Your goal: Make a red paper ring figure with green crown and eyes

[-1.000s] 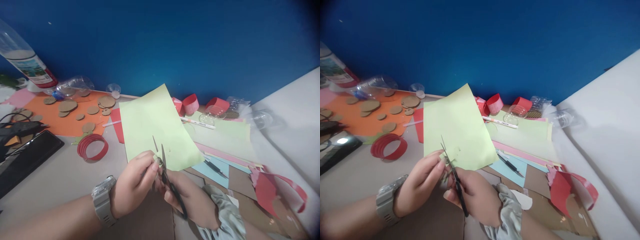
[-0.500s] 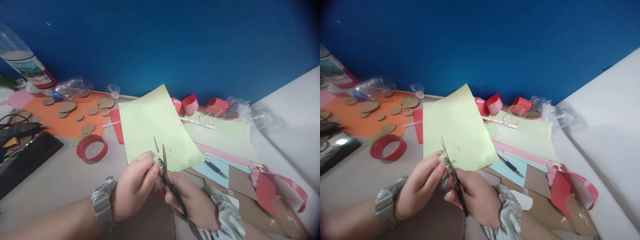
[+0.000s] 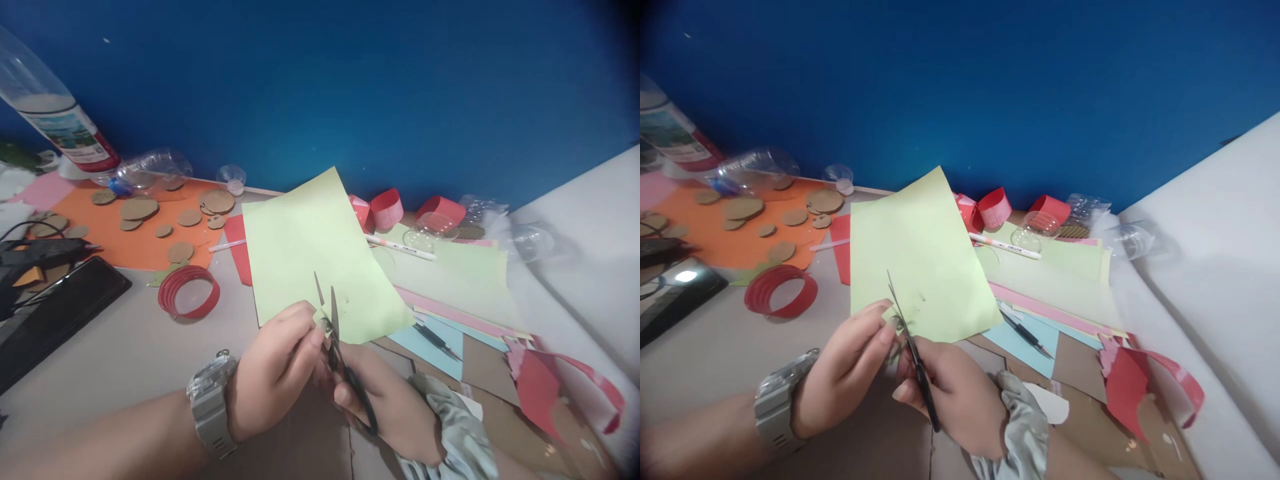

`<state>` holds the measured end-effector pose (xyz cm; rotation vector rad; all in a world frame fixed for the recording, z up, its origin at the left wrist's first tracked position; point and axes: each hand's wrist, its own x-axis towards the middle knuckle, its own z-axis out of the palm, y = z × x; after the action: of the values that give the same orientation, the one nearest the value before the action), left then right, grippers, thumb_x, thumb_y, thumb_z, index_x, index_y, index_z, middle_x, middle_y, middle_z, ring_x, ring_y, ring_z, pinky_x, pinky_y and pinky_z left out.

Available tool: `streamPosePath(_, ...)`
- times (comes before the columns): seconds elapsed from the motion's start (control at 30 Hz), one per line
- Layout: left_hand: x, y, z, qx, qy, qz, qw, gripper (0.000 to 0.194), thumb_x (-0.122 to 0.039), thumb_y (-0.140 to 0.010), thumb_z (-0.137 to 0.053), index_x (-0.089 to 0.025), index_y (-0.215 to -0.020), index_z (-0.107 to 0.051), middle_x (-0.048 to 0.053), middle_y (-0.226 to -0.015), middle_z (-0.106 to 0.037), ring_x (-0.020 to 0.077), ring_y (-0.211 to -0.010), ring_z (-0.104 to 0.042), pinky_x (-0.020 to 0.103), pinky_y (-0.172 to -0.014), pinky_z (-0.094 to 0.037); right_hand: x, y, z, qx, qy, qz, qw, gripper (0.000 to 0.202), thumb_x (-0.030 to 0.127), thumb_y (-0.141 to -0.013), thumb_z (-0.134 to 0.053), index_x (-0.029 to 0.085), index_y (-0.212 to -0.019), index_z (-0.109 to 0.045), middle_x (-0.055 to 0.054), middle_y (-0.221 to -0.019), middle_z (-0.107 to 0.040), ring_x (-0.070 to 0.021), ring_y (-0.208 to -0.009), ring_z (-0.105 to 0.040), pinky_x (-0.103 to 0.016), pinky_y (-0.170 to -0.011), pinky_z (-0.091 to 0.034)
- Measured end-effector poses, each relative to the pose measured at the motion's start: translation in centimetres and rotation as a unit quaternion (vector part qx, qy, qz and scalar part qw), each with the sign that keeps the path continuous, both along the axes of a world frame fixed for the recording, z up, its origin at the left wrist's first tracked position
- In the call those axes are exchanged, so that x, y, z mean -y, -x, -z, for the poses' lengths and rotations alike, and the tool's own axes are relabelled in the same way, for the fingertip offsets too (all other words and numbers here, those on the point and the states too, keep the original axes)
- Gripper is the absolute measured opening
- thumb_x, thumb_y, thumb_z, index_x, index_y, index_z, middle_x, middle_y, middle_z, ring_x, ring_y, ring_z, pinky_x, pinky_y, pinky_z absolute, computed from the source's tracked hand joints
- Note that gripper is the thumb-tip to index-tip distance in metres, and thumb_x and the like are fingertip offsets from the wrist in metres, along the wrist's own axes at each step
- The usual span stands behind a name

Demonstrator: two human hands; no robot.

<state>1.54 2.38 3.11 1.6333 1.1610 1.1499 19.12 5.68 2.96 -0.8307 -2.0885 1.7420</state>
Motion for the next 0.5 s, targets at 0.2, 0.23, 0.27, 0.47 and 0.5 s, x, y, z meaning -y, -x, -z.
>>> streamPosePath(0.2, -0.09, -0.06, 0.01, -0.005, 0.0, -0.001, 1.0, 0.034, -0.015, -0.102, -0.035, -0.021, -0.07, -0.043, 0.001, -0.073, -0.05, 0.015, -0.072, -0.048, 0.027, -0.072, -0.04, -0.33, 0.0, 0.08, -0.005, 0.008, -0.013, 1.0, 0.057, 0.075, -0.089, -0.038, 0.02, -0.079, -0.046, 0.003, -0.071, -0.041, -0.0132, -0.063, -0.036, -0.026, -0.055, -0.032)
streamPosePath(0.23, -0.12, -0.06, 0.03, -0.007, -0.002, -0.001, 1.0, 0.034, -0.015, -0.102, -0.035, -0.021, -0.07, -0.043, 0.001, -0.073, -0.05, 0.0152, -0.072, -0.048, 0.027, -0.071, -0.04, -0.39, 0.0, 0.1, -0.005, 0.009, -0.014, 1.0, 0.057, 0.076, -0.088, -0.038, 0.02, -0.079, -0.046, 0.003, -0.07, -0.041, -0.0132, -0.063, -0.036, -0.026, -0.054, -0.032)
streamPosePath(0.27, -0.16, -0.07, 0.05, -0.009, -0.004, -0.004, 1.0, 0.033, -0.015, -0.102, -0.036, -0.021, -0.07, -0.042, 0.001, -0.073, -0.05, 0.0153, -0.072, -0.048, 0.028, -0.071, -0.04, -0.45, -0.01, 0.11, -0.003, 0.009, -0.015, 1.0, 0.057, 0.076, -0.088, -0.038, 0.02, -0.079, -0.046, 0.003, -0.07, -0.041, -0.0133, -0.063, -0.036, -0.026, -0.054, -0.032)
streamPosePath(0.47, -0.16, 0.06, 0.06, -0.006, -0.002, 0.0, 1.0, 0.031, -0.015, -0.102, -0.036, -0.021, -0.072, -0.043, 0.0, -0.074, -0.05, 0.0148, -0.072, -0.048, 0.027, -0.072, -0.041, -0.48, -0.04, 0.11, 0.0, 0.028, -0.022, 0.999, 0.057, 0.077, -0.087, -0.038, 0.021, -0.077, -0.044, 0.005, -0.065, -0.04, -0.0128, -0.06, -0.035, -0.026, -0.053, -0.03)
streamPosePath(0.5, -0.13, 0.1, 0.04, -0.006, -0.003, 0.002, 1.0, 0.032, -0.014, -0.102, -0.036, -0.021, -0.072, -0.044, 0.0, -0.073, -0.05, 0.0147, -0.073, -0.048, 0.027, -0.072, -0.041, -0.44, -0.04, 0.1, -0.002, 0.036, -0.022, 0.999, 0.057, 0.077, -0.088, -0.039, 0.021, -0.078, -0.044, 0.005, -0.063, -0.04, -0.0125, -0.059, -0.035, -0.026, -0.052, -0.03)
